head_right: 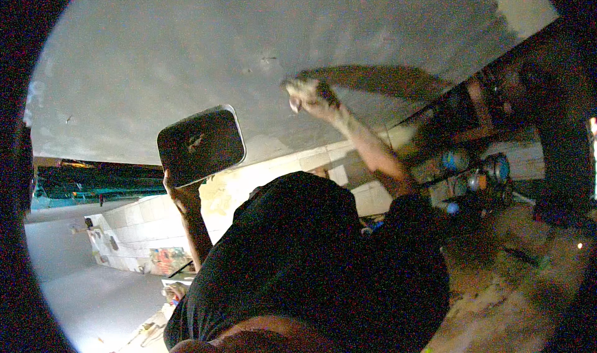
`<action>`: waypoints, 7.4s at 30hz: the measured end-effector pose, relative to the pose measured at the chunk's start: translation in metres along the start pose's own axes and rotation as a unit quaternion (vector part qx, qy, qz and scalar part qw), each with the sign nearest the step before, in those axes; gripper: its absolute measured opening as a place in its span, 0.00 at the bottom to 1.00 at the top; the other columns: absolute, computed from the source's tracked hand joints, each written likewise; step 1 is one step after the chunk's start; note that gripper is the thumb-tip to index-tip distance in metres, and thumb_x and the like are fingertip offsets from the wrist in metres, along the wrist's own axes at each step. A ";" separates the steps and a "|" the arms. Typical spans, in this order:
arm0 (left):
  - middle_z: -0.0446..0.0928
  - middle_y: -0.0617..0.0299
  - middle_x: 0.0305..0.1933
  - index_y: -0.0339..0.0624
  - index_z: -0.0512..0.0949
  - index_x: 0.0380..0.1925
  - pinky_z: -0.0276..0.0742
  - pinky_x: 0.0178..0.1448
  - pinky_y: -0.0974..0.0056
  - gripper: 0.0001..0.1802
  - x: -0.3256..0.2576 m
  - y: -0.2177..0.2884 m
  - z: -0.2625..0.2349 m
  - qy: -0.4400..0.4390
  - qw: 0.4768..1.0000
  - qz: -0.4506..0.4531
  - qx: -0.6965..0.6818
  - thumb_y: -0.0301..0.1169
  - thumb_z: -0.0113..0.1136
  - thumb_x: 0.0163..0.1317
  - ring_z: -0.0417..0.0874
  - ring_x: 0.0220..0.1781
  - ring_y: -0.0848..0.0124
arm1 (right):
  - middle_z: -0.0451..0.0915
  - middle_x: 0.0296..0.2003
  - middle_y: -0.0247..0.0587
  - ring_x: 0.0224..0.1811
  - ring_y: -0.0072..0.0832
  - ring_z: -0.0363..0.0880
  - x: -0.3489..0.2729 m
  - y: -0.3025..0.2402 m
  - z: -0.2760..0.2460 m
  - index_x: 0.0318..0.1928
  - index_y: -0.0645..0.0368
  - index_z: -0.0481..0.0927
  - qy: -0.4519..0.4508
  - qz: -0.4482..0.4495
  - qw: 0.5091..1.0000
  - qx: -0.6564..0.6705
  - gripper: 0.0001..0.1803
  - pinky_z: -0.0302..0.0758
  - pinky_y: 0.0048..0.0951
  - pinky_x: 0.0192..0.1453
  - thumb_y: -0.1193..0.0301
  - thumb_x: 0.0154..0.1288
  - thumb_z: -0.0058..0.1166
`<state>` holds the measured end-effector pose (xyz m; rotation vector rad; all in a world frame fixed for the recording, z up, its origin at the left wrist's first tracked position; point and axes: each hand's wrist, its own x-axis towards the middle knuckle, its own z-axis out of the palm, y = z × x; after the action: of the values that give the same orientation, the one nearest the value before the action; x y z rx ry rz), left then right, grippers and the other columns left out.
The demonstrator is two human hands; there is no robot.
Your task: The person paints a wall using a brush, dipping it into a small handheld tray containing paint and applying it to the wall surface.
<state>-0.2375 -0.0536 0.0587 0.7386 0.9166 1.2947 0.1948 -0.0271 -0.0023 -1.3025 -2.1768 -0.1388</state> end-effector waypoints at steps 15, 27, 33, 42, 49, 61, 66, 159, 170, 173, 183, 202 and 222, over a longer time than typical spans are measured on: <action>0.68 0.49 0.65 0.49 0.64 0.67 0.77 0.57 0.43 0.35 -0.012 0.004 0.011 0.009 0.999 0.027 -0.015 0.52 0.50 0.63 0.72 0.64 0.53 | 0.77 0.58 0.49 0.59 0.41 0.78 0.002 -0.015 -0.061 0.59 0.59 0.77 0.203 -0.042 0.973 -0.104 0.38 0.76 0.41 0.63 0.41 0.72 0.27; 0.65 0.51 0.68 0.54 0.63 0.68 0.75 0.59 0.45 0.35 -0.008 0.007 0.000 -0.010 0.991 0.046 0.129 0.54 0.49 0.63 0.71 0.65 0.53 | 0.81 0.30 0.33 0.24 0.19 0.76 0.065 -0.013 -0.141 0.53 0.50 0.80 0.132 -0.071 0.987 -0.057 0.18 0.81 0.20 0.30 0.74 0.61 0.59; 0.66 0.51 0.67 0.53 0.64 0.67 0.77 0.57 0.45 0.34 -0.006 0.009 0.021 -0.023 0.999 -0.001 0.039 0.55 0.49 0.64 0.71 0.65 0.52 | 0.83 0.47 0.48 0.50 0.40 0.84 0.104 -0.028 -0.244 0.47 0.61 0.83 0.383 -0.215 0.872 -0.215 0.36 0.81 0.42 0.55 0.42 0.72 0.32; 0.69 0.51 0.65 0.48 0.65 0.66 0.76 0.58 0.43 0.35 -0.005 0.007 0.011 -0.003 0.999 -0.039 -0.016 0.55 0.49 0.64 0.72 0.64 0.53 | 0.79 0.55 0.47 0.56 0.41 0.80 -0.049 -0.034 0.000 0.58 0.53 0.77 0.181 0.061 0.977 -0.091 0.20 0.80 0.37 0.58 0.65 0.66 0.53; 0.67 0.49 0.67 0.46 0.63 0.67 0.74 0.61 0.41 0.36 0.000 -0.005 -0.001 -0.005 0.999 -0.043 -0.011 0.55 0.47 0.65 0.71 0.64 0.50 | 0.85 0.33 0.37 0.30 0.28 0.84 0.053 -0.033 -0.056 0.49 0.55 0.82 0.071 0.004 0.993 0.091 0.13 0.83 0.30 0.35 0.75 0.63 0.56; 0.68 0.49 0.66 0.43 0.63 0.66 0.76 0.60 0.44 0.35 -0.011 -0.027 -0.004 0.024 0.999 -0.028 -0.015 0.54 0.46 0.67 0.74 0.63 0.54 | 0.84 0.47 0.46 0.50 0.42 0.83 0.119 -0.052 -0.181 0.48 0.61 0.83 0.316 -0.102 0.930 -0.159 0.13 0.78 0.43 0.57 0.72 0.64 0.55; 0.73 0.50 0.61 0.41 0.68 0.63 0.76 0.60 0.47 0.32 -0.015 -0.030 0.002 0.035 0.999 -0.010 0.006 0.53 0.44 0.69 0.77 0.59 0.56 | 0.80 0.53 0.47 0.57 0.44 0.79 0.031 -0.054 -0.083 0.54 0.60 0.79 0.206 0.008 0.978 -0.038 0.22 0.77 0.42 0.60 0.81 0.58 0.59; 0.80 0.56 0.49 0.40 0.76 0.52 0.80 0.49 0.54 0.29 -0.109 -0.049 -0.149 0.343 0.924 0.135 -0.106 0.52 0.57 0.60 0.83 0.46 0.63 | 0.82 0.29 0.44 0.21 0.36 0.78 0.376 -0.239 -0.107 0.43 0.59 0.80 0.242 -0.375 0.890 -0.095 0.13 0.71 0.35 0.20 0.73 0.55 0.54; 0.79 0.55 0.52 0.40 0.74 0.54 0.77 0.53 0.52 0.31 -0.114 -0.042 -0.145 0.356 0.916 0.136 -0.126 0.52 0.60 0.59 0.81 0.50 0.61 | 0.80 0.36 0.44 0.36 0.33 0.83 0.231 -0.204 0.116 0.39 0.65 0.78 -0.027 -0.365 0.920 -0.142 0.12 0.79 0.30 0.32 0.67 0.66 0.53; 0.79 0.54 0.51 0.39 0.74 0.55 0.80 0.50 0.52 0.34 -0.128 -0.041 -0.152 0.372 0.914 0.125 -0.107 0.53 0.61 0.56 0.82 0.47 0.59 | 0.79 0.33 0.44 0.35 0.31 0.83 0.243 -0.207 0.117 0.39 0.65 0.77 -0.082 -0.360 0.925 -0.093 0.12 0.79 0.29 0.32 0.67 0.68 0.51; 0.77 0.53 0.56 0.40 0.73 0.57 0.81 0.52 0.49 0.33 -0.132 -0.038 -0.157 0.358 0.915 0.149 -0.107 0.53 0.57 0.60 0.81 0.54 0.58 | 0.84 0.28 0.44 0.23 0.24 0.81 0.411 -0.267 -0.117 0.41 0.64 0.82 0.384 -0.380 0.837 -0.084 0.19 0.82 0.33 0.23 0.59 0.73 0.48; 0.74 0.52 0.61 0.46 0.68 0.63 0.77 0.52 0.47 0.37 -0.135 -0.027 -0.138 0.349 0.925 0.135 -0.070 0.56 0.54 0.59 0.76 0.59 0.54 | 0.75 0.29 0.40 0.23 0.26 0.74 0.381 -0.232 0.031 0.41 0.58 0.75 0.091 -0.352 0.929 -0.075 0.07 0.75 0.28 0.25 0.70 0.67 0.48; 0.69 0.50 0.65 0.45 0.67 0.64 0.72 0.60 0.43 0.40 -0.129 -0.006 -0.103 0.304 0.946 0.115 -0.002 0.59 0.54 0.58 0.69 0.65 0.53 | 0.74 0.23 0.40 0.22 0.34 0.72 0.345 -0.244 0.085 0.59 0.46 0.75 -0.199 -0.235 0.911 0.274 0.19 0.75 0.42 0.31 0.63 0.74 0.35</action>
<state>-0.3297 -0.1861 0.0244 0.4487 1.3467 1.7809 -0.1642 0.1454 0.1632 -0.5051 -2.5717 0.5635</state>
